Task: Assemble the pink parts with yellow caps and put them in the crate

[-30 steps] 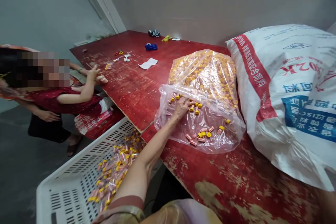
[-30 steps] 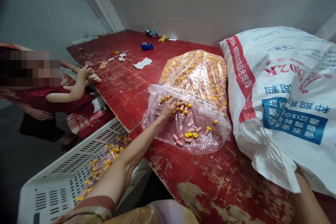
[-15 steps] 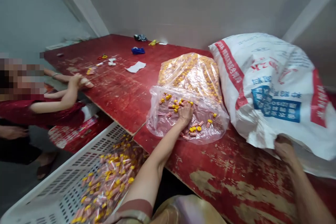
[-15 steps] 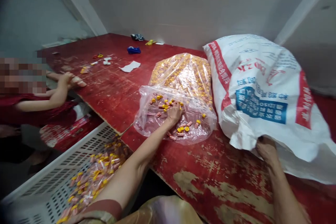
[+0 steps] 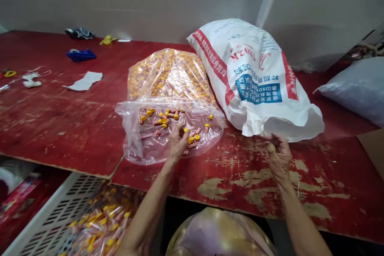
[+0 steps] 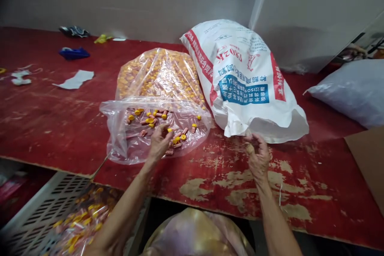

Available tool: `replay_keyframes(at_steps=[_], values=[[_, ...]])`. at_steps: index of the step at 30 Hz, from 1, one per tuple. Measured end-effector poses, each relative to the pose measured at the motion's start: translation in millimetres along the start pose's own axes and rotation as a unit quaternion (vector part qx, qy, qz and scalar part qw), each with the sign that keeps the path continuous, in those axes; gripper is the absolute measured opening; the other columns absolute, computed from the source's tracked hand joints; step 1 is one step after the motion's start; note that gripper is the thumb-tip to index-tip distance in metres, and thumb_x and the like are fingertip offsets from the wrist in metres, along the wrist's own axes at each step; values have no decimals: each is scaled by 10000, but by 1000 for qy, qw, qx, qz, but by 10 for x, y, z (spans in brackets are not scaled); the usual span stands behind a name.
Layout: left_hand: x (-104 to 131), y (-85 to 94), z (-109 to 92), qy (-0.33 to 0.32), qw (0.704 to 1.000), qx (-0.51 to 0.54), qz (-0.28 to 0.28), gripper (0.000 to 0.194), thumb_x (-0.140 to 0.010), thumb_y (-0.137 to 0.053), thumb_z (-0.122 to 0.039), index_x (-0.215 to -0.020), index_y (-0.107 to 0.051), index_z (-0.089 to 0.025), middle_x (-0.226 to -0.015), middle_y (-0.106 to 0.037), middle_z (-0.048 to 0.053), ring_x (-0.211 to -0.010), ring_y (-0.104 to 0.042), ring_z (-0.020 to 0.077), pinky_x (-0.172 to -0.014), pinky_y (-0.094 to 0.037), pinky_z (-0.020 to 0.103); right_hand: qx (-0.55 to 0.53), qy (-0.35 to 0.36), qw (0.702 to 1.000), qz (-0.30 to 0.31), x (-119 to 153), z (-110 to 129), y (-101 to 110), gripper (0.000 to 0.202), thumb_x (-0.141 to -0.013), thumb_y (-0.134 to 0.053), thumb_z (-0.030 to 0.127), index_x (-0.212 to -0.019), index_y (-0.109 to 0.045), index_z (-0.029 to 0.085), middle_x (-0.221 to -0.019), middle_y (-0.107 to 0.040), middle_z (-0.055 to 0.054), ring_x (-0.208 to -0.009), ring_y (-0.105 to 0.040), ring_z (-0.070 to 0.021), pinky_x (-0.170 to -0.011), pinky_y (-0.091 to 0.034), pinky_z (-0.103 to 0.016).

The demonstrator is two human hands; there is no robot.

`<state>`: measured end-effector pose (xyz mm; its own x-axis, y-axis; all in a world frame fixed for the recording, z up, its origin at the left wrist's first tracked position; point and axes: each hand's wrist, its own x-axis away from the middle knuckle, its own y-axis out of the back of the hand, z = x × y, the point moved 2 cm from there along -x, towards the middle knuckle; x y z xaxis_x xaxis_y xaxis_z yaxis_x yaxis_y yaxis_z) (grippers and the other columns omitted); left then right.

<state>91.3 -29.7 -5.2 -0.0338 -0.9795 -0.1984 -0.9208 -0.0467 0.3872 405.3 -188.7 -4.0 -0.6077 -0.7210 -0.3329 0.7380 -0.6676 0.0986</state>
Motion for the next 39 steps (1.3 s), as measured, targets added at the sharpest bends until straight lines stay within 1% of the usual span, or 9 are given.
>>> replay_keyframes(at_steps=[4, 8, 12, 15, 26, 29, 32, 36, 39], values=[[634, -278, -255, 134, 940, 287, 126, 368, -699, -698, -384, -949, -497, -204, -742, -544, -38, -599, -532, 90, -605, -447, 232, 12, -44, 962, 270, 374, 49, -315, 523, -880, -545, 392, -1335, -390, 187, -992, -639, -80, -791, -626, -154, -641, -516, -256], [1010, -397, -363, 121, 926, 303, 190, 274, -687, -723, -337, -829, -566, -162, -754, -571, -11, -675, -543, 97, -662, -447, 229, 123, 15, 921, 370, 586, 82, -503, 395, -843, -609, 404, -1158, -545, 174, -927, -661, -66, -787, -633, -170, -668, -495, -263], [1158, -400, -380, 62, 949, 238, 195, 190, -714, -714, -312, -815, -666, -158, -815, -585, 26, -760, -558, 126, -729, -453, 253, 211, 161, 880, 395, 634, 233, -598, 286, -882, -582, 411, -1058, -636, 192, -875, -651, -56, -721, -577, -170, -607, -430, -271], [1241, -436, -394, 59, 959, 222, 167, 168, -752, -689, -314, -839, -698, -170, -821, -593, 31, -779, -565, 133, -752, -455, 264, 180, 196, 877, 400, 645, 294, -657, 274, -925, -535, 384, -1080, -629, 179, -877, -648, -62, -749, -568, -171, -646, -444, -279], [1745, -625, -449, 45, 979, 190, 59, 245, -886, -535, -316, -1046, -704, -241, -946, -622, 60, -895, -593, 156, -836, -475, 295, 191, 47, 956, 216, 835, 196, -750, 323, -946, -397, 387, -988, -615, 152, -805, -651, -57, -653, -608, -155, -644, -492, -263], [1712, -540, -501, 23, 980, 181, 75, 286, -884, -524, -359, -1086, -687, -238, -992, -616, 80, -942, -588, 177, -852, -479, 314, 155, -39, 969, 190, 901, 182, -814, 334, -921, -405, 409, -929, -612, 147, -804, -648, -62, -661, -602, -157, -612, -492, -260], [1498, -437, -520, 42, 976, 173, 122, 355, -890, -479, -455, -907, -720, -195, -912, -635, 83, -897, -596, 189, -837, -478, 324, 105, -73, 973, 195, 932, 197, -872, 310, -917, -404, 384, -908, -605, 148, -747, -627, -44, -627, -587, -150, -567, -488, -250], [1270, -442, -444, 212, 941, 244, 102, 581, -891, -316, -619, -821, -668, -161, -813, -647, 80, -785, -605, 183, -746, -488, 321, 108, 92, 949, 282, 1046, 361, -934, 210, -916, -422, 228, -1027, -588, 165, -850, -656, -47, -701, -635, -151, -640, -516, -247], [1326, -551, -434, 276, 905, 302, 120, 656, -847, -285, -701, -809, -638, -149, -735, -638, 73, -694, -592, 171, -696, -475, 311, 125, 227, 919, 297, 1206, 476, -938, 209, -915, -406, 145, -1056, -558, 176, -882, -668, -55, -720, -658, -154, -651, -526, -238]])
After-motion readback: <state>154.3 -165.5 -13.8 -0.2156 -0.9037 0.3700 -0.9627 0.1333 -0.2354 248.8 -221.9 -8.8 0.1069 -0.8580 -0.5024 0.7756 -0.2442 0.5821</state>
